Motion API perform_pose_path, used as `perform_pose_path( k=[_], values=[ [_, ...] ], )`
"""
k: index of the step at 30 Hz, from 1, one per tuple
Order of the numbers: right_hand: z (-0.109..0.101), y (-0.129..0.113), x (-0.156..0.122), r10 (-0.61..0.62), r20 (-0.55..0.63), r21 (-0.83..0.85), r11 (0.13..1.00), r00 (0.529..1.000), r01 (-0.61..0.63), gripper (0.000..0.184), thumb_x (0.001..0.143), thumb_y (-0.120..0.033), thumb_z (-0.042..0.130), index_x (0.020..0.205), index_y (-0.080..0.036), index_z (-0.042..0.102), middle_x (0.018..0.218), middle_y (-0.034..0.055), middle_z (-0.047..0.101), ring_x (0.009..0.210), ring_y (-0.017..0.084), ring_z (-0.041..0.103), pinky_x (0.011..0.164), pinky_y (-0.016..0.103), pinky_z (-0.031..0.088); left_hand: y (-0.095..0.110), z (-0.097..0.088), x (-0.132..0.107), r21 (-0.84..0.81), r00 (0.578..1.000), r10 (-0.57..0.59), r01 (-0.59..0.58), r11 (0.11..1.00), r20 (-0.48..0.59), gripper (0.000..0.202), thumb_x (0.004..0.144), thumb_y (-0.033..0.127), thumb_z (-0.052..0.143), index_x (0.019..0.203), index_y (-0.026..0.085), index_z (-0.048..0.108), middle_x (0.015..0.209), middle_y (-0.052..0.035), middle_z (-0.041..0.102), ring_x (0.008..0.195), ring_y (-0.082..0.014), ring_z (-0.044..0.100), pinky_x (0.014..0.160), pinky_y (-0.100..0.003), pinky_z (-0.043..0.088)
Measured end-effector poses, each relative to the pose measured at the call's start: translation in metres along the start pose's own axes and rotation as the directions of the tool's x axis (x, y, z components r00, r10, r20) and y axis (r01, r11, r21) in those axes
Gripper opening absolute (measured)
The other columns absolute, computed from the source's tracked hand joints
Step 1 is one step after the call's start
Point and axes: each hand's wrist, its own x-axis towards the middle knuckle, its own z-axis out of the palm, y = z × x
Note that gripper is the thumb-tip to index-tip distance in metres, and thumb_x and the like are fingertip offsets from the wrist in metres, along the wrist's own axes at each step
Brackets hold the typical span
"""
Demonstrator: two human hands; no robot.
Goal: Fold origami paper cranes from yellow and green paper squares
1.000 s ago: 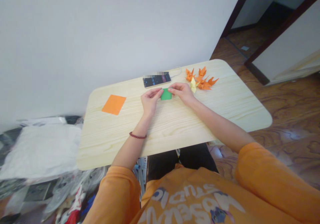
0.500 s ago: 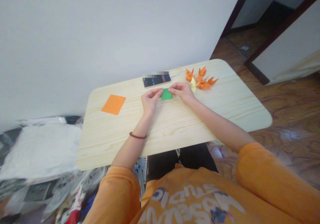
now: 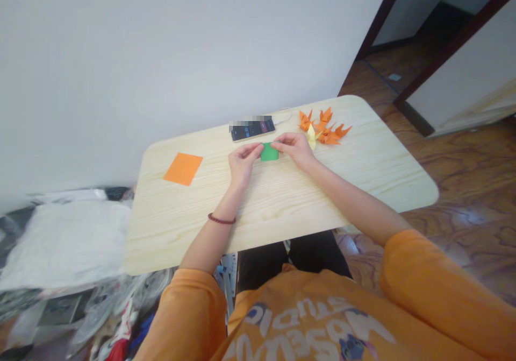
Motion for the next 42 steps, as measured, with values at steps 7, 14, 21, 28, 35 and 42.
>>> perform_pose_path(
  k=[7, 14, 21, 28, 35, 42],
  values=[
    [-0.0001, -0.0004, 0.0002, -0.005, 0.004, -0.02, 1.0, 1.0, 0.005, 0.033, 0.056, -0.045, 0.081, 0.067, -0.018, 0.067, 0.061, -0.0008, 0.061, 0.055, 0.01, 0.049, 0.053, 0.026, 0.038, -0.0027, -0.0005, 0.0013, -0.002, 1.0, -0.017, 0.017, 1.0, 0.0, 0.028, 0.059, 0.035, 0.082, 0.076, 0.016, 0.073, 0.078, -0.005, 0.073, 0.073, -0.0165, 0.068, 0.074, -0.032, 0.056],
    [0.0004, -0.0017, 0.0005, -0.004, 0.001, -0.004, 1.0, 1.0, 0.004, 0.034, 0.053, -0.044, 0.082, 0.066, -0.017, 0.066, 0.059, -0.0012, 0.061, 0.053, 0.009, 0.048, 0.051, 0.024, 0.037, -0.0019, 0.0, 0.0015, -0.028, 1.0, -0.021, 0.021, 0.999, 0.005, 0.029, 0.056, 0.036, 0.083, 0.075, 0.015, 0.074, 0.076, -0.0047, 0.073, 0.069, -0.0149, 0.067, 0.072, -0.03, 0.055],
    [0.0017, -0.0024, 0.0002, 0.014, -0.009, 0.028, 0.999, 1.0, -0.014, 0.036, 0.05, -0.043, 0.084, 0.065, -0.016, 0.066, 0.059, -0.0015, 0.062, 0.053, 0.008, 0.049, 0.05, 0.023, 0.037, -0.0027, 0.0002, 0.0021, -0.056, 0.999, -0.035, 0.036, 0.998, 0.004, 0.03, 0.055, 0.038, 0.084, 0.072, 0.016, 0.074, 0.073, -0.0043, 0.073, 0.067, -0.0143, 0.066, 0.07, -0.029, 0.054],
    [0.0006, -0.0005, 0.0016, -0.007, 0.028, -0.021, 1.0, 1.0, 0.008, 0.037, 0.06, -0.05, 0.077, 0.07, -0.017, 0.066, 0.061, -0.0021, 0.061, 0.053, 0.007, 0.048, 0.052, 0.022, 0.039, -0.0046, 0.001, 0.0028, -0.111, 0.997, -0.047, 0.04, 0.993, -0.059, 0.027, 0.056, 0.034, 0.084, 0.072, 0.015, 0.072, 0.072, -0.0035, 0.071, 0.067, -0.0141, 0.065, 0.072, -0.03, 0.053],
    [0.0033, -0.0027, -0.0011, -0.001, -0.017, -0.098, 0.995, 1.0, 0.0, 0.033, 0.072, -0.046, 0.071, 0.065, -0.015, 0.062, 0.051, -0.003, 0.051, 0.045, 0.006, 0.038, 0.044, 0.022, 0.029, -0.0092, 0.0048, -0.0003, -0.097, 0.996, -0.039, 0.032, 0.995, -0.075, 0.024, 0.06, 0.032, 0.082, 0.071, 0.015, 0.07, 0.072, -0.0031, 0.069, 0.068, -0.0139, 0.064, 0.071, -0.028, 0.051],
    [0.0049, -0.0004, -0.0018, 0.052, -0.012, -0.077, 0.996, 0.999, -0.053, 0.038, 0.073, -0.048, 0.07, 0.059, -0.017, 0.052, 0.05, -0.0039, 0.049, 0.042, 0.005, 0.037, 0.042, 0.022, 0.027, -0.0087, 0.0094, -0.0041, -0.122, 0.987, -0.049, 0.03, 0.992, -0.151, 0.027, 0.058, 0.035, 0.083, 0.071, 0.015, 0.07, 0.071, -0.0025, 0.069, 0.065, -0.0115, 0.062, 0.067, -0.025, 0.051]
  ],
)
